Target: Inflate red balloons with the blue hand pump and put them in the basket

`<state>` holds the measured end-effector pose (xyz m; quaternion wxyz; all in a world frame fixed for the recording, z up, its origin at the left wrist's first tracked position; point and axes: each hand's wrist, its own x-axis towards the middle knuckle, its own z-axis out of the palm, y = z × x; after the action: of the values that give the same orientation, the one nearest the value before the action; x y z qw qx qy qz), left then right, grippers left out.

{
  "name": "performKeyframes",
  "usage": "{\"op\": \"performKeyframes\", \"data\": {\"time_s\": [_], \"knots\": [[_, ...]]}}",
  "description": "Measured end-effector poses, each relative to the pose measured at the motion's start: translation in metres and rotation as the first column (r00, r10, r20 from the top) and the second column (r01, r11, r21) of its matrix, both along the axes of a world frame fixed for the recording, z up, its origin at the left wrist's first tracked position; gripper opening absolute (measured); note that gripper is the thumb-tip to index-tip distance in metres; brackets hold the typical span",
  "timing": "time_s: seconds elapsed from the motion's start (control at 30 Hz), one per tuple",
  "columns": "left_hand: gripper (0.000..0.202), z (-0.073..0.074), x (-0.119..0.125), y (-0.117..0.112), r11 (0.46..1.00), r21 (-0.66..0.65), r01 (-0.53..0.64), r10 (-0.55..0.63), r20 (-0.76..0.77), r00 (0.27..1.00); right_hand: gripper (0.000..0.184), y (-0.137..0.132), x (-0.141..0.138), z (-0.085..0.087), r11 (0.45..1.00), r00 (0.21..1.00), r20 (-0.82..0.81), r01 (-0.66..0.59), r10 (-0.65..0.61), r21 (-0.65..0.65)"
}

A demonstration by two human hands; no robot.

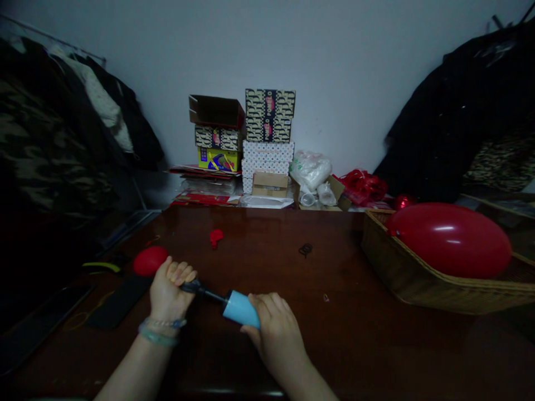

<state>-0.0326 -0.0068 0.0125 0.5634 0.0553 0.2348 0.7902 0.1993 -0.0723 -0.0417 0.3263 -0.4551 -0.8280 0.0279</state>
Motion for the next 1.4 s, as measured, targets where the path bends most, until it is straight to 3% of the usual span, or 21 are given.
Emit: {"op": "performKeyframes", "data": {"time_s": [0.17,0.4,0.57,0.7,0.83,1.0,1.2,1.4], "knots": [[0.044,0.003,-0.018,0.002,0.999,0.036,-0.018,0.017,0.032,0.999,0.053,0.009,0.010,0.006,0.999,0.998,0.038,-0.040,0.041,-0.030],[0.048,-0.005,-0.021,0.003,0.970,0.226,0.088,-0.114,0.102,0.988,0.048,0.006,0.009,0.003,0.998,0.999,0.021,-0.045,0.044,0.054],[0.046,-0.016,0.001,0.003,0.961,0.236,0.146,-0.182,0.141,0.973,0.048,-0.001,-0.001,0.000,0.994,1.000,-0.003,0.028,-0.028,0.102],[0.046,-0.022,0.031,-0.001,0.959,0.158,0.233,-0.253,0.116,0.961,0.049,-0.007,-0.009,0.000,0.996,0.997,-0.035,0.071,-0.070,0.051],[0.050,-0.020,0.037,-0.003,0.955,0.143,0.260,-0.274,0.091,0.957,0.051,-0.013,-0.017,0.003,0.997,0.996,-0.053,0.074,-0.075,-0.013],[0.048,-0.010,0.016,0.001,0.966,0.142,0.218,-0.231,0.086,0.969,0.054,-0.013,-0.018,0.005,0.999,0.998,-0.042,0.038,-0.039,-0.024],[0.044,-0.005,-0.013,0.006,0.989,0.121,0.081,-0.091,0.085,0.992,0.055,0.005,0.004,0.004,1.000,0.999,0.044,0.018,-0.018,0.001],[0.044,-0.005,-0.012,0.006,0.996,0.079,0.037,-0.044,0.088,0.995,0.054,0.009,0.009,0.000,1.000,0.997,0.072,0.024,-0.025,0.016]]}}
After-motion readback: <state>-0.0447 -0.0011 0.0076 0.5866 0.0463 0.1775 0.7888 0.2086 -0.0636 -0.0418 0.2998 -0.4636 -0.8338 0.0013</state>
